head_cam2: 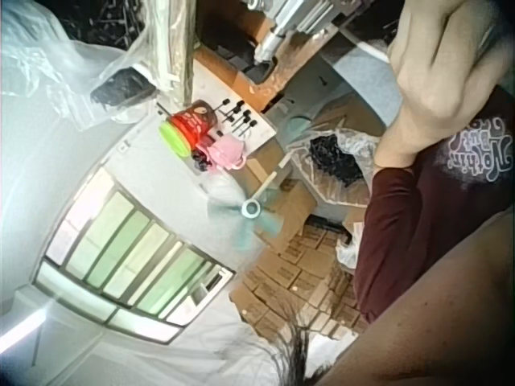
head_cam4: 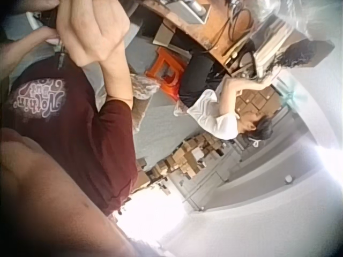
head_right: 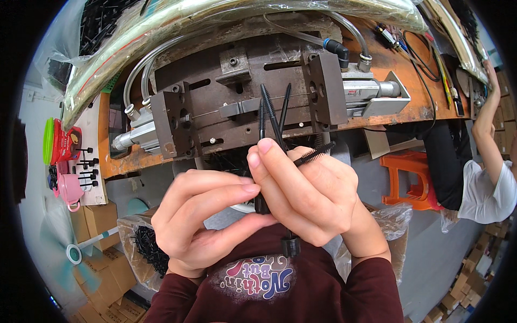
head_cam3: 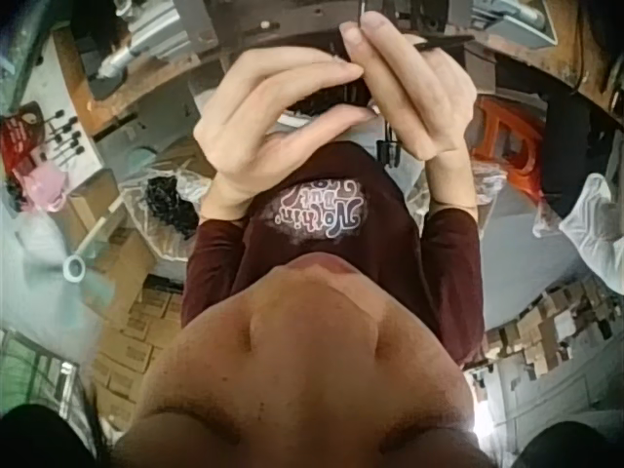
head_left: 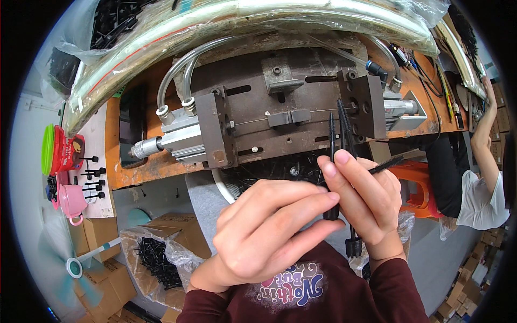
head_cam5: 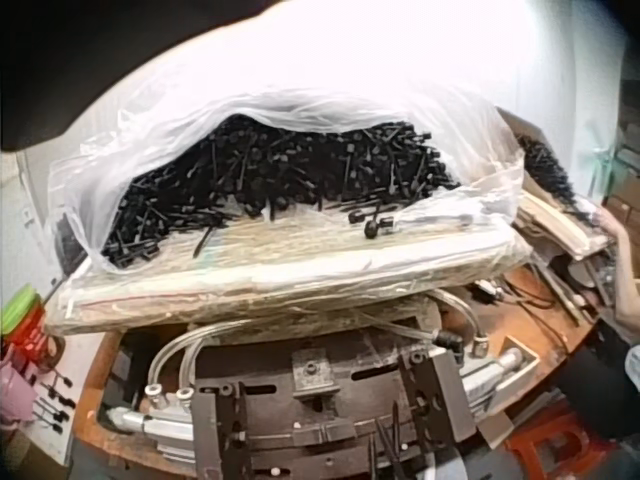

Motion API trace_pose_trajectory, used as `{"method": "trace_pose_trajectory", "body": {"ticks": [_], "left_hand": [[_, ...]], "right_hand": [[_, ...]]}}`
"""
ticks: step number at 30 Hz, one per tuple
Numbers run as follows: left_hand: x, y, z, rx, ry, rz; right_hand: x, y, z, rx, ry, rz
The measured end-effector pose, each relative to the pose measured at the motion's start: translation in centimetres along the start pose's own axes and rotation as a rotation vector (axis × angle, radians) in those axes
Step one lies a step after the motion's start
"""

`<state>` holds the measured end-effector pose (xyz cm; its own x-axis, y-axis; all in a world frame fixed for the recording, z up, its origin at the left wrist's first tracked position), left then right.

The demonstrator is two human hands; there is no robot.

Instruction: Assembling small black cable components using a pneumatic press machine at a workbench.

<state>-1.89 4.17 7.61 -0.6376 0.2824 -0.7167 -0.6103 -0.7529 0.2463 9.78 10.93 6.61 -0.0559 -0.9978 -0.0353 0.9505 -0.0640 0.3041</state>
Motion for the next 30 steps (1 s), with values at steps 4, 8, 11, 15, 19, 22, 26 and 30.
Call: {"method": "trace_pose_trajectory", "body": {"ticks": [4,8,11,15,19,22,26,30], "left_hand": [[-0.3,-0.1,-0.3,0.046,-0.030,0.075],[0.0,0.2,-0.2,0.072,0.046,0.033],[0.6,0.6,-0.3,0.086,0.044,0.101],[2.1,-0.8,-0.8,0.041,-0.097,0.208],[3.5,-2.5,-1.5,0.089,-0.230,0.386],[3.3,-2.8,-0.9,0.111,-0.226,0.442],[3.5,-2.6,-0.1,0.114,-0.196,0.452],[3.6,-2.8,0.0,0.160,-0.168,0.478]], "right_hand": [[-0.2,0.1,0.1,0.015,0.006,-0.041],[-1.2,0.8,-0.1,0.013,-0.026,-0.080],[-2.4,1.7,0.1,-0.018,-0.200,-0.102],[-3.8,3.2,0.0,-0.133,-0.399,-0.130],[-4.5,4.6,-1.1,-0.249,-0.547,-0.074],[-4.3,5.0,-1.0,-0.272,-0.578,-0.044],[-4.4,4.8,-1.1,-0.264,-0.640,0.054],[-4.9,4.0,-1.2,-0.242,-0.721,0.147]]}}
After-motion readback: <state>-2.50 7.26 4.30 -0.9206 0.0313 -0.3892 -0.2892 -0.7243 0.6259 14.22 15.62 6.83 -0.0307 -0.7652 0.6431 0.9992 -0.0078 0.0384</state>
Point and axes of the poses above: each hand's wrist, its own z-axis towards the middle knuckle, its own y-axis out of the back of the hand, x = y × z, the point moved 8 cm from there along z, towards the middle knuckle, and after that the axes turned 15 degrees about -x, right-handed, at the moved point
